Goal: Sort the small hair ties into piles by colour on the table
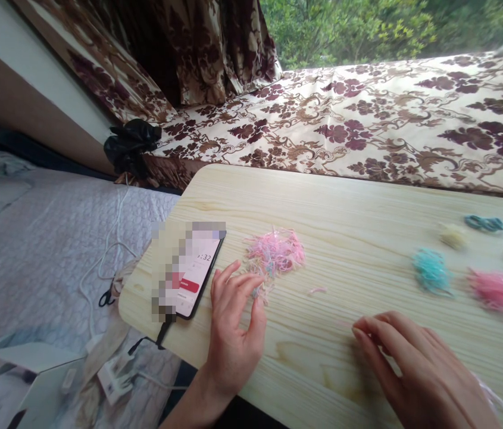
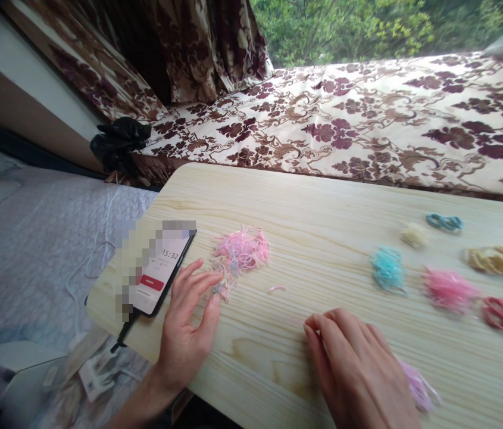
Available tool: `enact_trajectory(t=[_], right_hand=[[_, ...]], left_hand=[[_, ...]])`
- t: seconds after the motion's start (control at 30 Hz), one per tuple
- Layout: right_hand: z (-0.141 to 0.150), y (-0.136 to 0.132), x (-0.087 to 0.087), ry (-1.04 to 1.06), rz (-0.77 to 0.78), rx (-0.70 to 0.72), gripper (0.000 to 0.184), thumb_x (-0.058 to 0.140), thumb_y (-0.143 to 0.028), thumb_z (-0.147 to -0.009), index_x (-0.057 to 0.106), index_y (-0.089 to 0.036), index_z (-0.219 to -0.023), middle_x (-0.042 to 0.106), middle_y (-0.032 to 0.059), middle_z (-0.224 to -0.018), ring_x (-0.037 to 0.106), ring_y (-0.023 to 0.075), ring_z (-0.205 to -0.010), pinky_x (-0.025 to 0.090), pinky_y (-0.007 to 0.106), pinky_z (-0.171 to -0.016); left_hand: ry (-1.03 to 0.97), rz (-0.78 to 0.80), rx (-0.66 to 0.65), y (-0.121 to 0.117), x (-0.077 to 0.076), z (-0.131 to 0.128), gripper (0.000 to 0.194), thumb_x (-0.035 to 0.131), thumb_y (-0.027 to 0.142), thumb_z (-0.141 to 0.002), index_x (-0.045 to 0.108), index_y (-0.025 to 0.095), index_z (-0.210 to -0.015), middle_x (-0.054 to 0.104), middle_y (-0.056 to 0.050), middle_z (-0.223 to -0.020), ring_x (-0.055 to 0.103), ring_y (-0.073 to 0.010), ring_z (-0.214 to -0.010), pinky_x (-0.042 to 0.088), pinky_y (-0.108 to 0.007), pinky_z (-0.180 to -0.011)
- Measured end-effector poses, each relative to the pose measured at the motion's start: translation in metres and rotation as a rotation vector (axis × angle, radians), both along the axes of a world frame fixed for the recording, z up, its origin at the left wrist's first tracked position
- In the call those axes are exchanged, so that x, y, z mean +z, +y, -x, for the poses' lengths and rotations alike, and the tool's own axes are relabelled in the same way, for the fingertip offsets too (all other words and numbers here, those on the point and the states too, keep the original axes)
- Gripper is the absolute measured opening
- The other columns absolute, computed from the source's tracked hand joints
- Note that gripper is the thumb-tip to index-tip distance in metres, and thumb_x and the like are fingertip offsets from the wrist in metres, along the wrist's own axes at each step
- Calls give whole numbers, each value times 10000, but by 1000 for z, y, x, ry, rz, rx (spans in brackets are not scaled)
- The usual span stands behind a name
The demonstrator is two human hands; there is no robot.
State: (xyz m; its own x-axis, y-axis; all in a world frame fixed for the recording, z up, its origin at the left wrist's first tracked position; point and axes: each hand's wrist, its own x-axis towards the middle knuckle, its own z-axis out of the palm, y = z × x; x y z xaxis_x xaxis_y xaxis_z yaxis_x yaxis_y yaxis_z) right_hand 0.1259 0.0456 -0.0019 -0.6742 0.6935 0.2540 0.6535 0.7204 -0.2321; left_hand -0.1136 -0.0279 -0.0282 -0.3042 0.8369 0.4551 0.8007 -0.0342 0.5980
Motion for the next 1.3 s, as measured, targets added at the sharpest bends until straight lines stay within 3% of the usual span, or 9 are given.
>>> enact_trajectory(t=[0.3, 0.4, 0.53, 0.8, 1.1, 1.3], right_hand=[[-4, 2, -2, -46, -1, -34, 253, 429, -384, -1024, 561, -261, -846, 622, -15, -763, 605, 152, -642, 430, 310, -649], [-8, 3, -2, -38, -17, -28, 220, 438, -391, -1017, 605, -255, -973, 645, 6, -850, 607, 157, -690, 443, 303, -648], [-7, 2, -1, -36, 24, 76, 274, 455, -278, -994, 602, -266, -1225, 643, 25, -929, 610, 143, -742, 480, 255, -661], [-16, 5, -1, -97, -33, 86, 310, 454, -297, -986, 598, -268, -1259, 622, 24, -883, 602, 146, -714, 482, 264, -642], [-5, 4, 0, -57, -33, 8, 214, 460, -405, -1013, 597, -251, -956, 635, -2, -874, 628, 138, -718, 440, 294, -694], [13, 6, 9, -34, -88, -12, 364, 362, -314, -1042, 562, -245, -746, 588, -23, -694, 594, 129, -584, 409, 302, -640]], left_hand=[[-6, 1, -1, 0, 1, -1, 286, 528, 85, -933, 595, 222, -1175, 694, -65, -1128, 522, -252, -1308, 413, -542, -1123], [-14, 5, 1, 0, 1, -1, 286, 526, 85, -932, 598, 225, -1171, 694, -63, -1125, 521, -254, -1311, 420, -535, -1119], [-14, 5, 1, -1, 1, 0, 285, 530, 89, -932, 600, 228, -1170, 696, -60, -1120, 526, -255, -1306, 416, -539, -1122], [-23, 5, 3, 0, 1, -1, 282, 529, 98, -937, 596, 232, -1176, 694, -65, -1130, 520, -255, -1312, 416, -554, -1119], [-20, 7, 2, -1, 0, 0, 282, 531, 100, -939, 594, 232, -1180, 693, -66, -1129, 516, -252, -1317, 417, -554, -1121], [-20, 5, 8, -2, 0, -1, 277, 533, 108, -937, 602, 235, -1172, 697, -60, -1129, 523, -255, -1312, 413, -547, -1125]])
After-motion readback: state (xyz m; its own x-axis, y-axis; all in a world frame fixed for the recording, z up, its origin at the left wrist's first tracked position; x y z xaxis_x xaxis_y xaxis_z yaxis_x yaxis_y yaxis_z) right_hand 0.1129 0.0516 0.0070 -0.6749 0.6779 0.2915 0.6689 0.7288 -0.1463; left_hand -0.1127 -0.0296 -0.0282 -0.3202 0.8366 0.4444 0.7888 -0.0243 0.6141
